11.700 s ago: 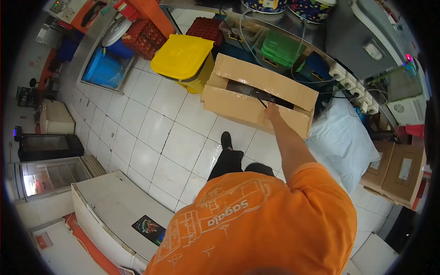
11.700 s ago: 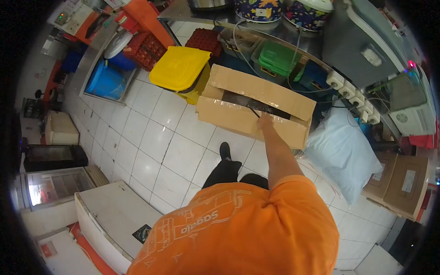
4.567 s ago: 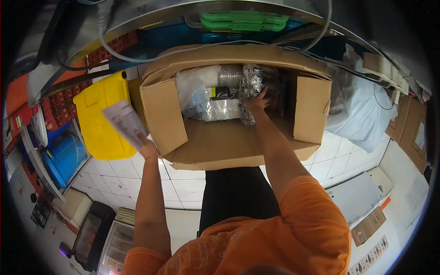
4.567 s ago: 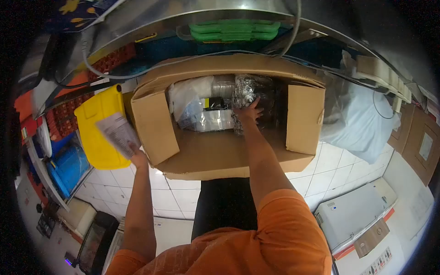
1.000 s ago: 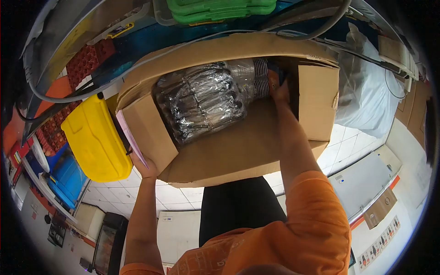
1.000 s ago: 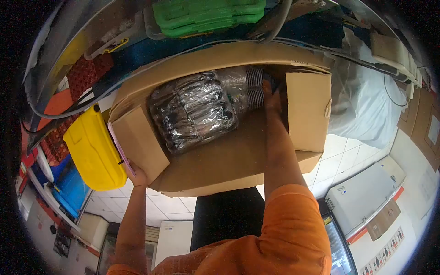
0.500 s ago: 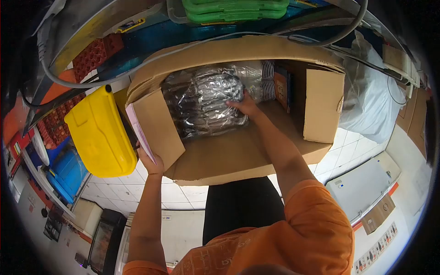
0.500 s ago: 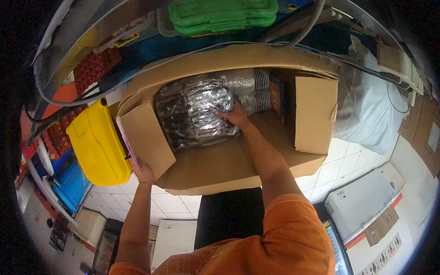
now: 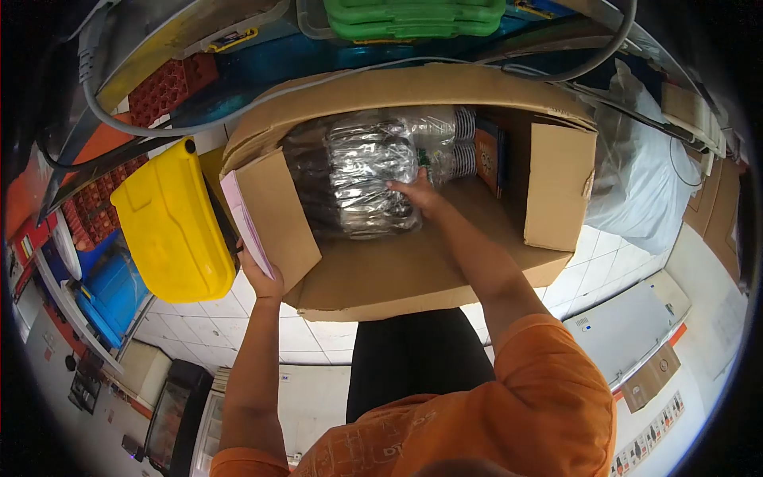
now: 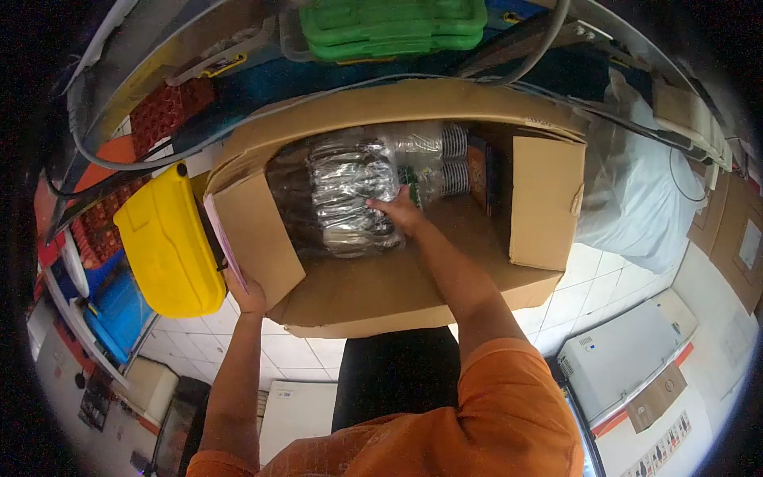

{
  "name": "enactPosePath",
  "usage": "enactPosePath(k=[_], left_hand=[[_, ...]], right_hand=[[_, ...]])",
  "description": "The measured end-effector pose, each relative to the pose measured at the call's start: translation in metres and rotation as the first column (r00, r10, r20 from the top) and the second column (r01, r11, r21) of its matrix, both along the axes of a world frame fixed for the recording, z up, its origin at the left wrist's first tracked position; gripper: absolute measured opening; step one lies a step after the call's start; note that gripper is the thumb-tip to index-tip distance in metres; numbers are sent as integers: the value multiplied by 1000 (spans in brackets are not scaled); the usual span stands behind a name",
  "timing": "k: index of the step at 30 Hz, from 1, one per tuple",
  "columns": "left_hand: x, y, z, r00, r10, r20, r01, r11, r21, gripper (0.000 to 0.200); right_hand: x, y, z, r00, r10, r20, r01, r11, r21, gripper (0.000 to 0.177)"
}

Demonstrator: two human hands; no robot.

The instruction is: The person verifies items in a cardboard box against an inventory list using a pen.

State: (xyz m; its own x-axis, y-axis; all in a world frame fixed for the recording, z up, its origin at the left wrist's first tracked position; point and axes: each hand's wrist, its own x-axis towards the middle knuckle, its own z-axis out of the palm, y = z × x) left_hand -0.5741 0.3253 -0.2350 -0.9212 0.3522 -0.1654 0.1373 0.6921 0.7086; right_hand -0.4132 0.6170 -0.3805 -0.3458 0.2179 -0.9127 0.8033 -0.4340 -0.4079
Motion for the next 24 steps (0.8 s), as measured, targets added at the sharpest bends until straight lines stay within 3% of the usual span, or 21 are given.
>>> enactPosePath(k=[1, 2, 4, 5, 7, 8, 10, 12, 13, 17, 19, 22, 24], left_hand=[[-2, 0, 1, 998, -61, 3, 61, 998, -33, 30], [-2, 0, -1, 998, -56, 1, 56, 998, -29, 30], [-2, -5, -9, 971, 140, 194, -183, 958, 220, 31], [-1, -8, -9, 970, 143, 195, -186, 957, 223, 31], [-1, -9, -7, 987, -98, -128, 82, 988, -129, 25], [0, -7, -6, 986, -98, -133, 82, 989, -122, 25], [0, 0, -2, 996, -29, -79, 21, 994, -106, 28], [-2, 4, 4, 990, -78, -118, 65, 992, -111, 29], [-2, 5, 7, 981, -123, -148, 105, 987, -126, 30], [1, 6, 9, 974, -133, -185, 109, 985, -138, 31], [0, 5, 5, 995, -49, -92, 38, 993, -114, 32], [-1, -6, 1, 995, -72, -74, 62, 988, -141, 40], [-1, -8, 0, 995, -65, -70, 57, 991, -117, 40]], right_hand=[[-5, -4, 10, 997, -51, -50, 55, 996, 74, 112], [-10, -6, 20, 998, -45, -51, 49, 996, 78, 112], [-23, -9, 55, 992, 126, -26, -110, 935, 338, 85], [-27, -12, 68, 970, 245, 2, -211, 833, 512, 74], [-26, -26, 62, 959, 274, -69, -186, 796, 576, 74], [-25, -33, 56, 944, 299, -140, -147, 760, 633, 75], [-32, -45, 68, 944, 310, -115, -167, 748, 643, 77], [-39, -56, 92, 943, 329, 59, -289, 713, 639, 80], [-39, -57, 99, 954, 299, 22, -252, 761, 597, 91], [-42, -50, 89, 973, 232, 2, -203, 846, 492, 105], [-39, -37, 66, 927, 272, -259, -167, 916, 364, 115], [-42, -31, 63, 900, 404, -160, -285, 827, 485, 111], [-43, -26, 72, 909, 393, -139, -305, 854, 421, 108]])
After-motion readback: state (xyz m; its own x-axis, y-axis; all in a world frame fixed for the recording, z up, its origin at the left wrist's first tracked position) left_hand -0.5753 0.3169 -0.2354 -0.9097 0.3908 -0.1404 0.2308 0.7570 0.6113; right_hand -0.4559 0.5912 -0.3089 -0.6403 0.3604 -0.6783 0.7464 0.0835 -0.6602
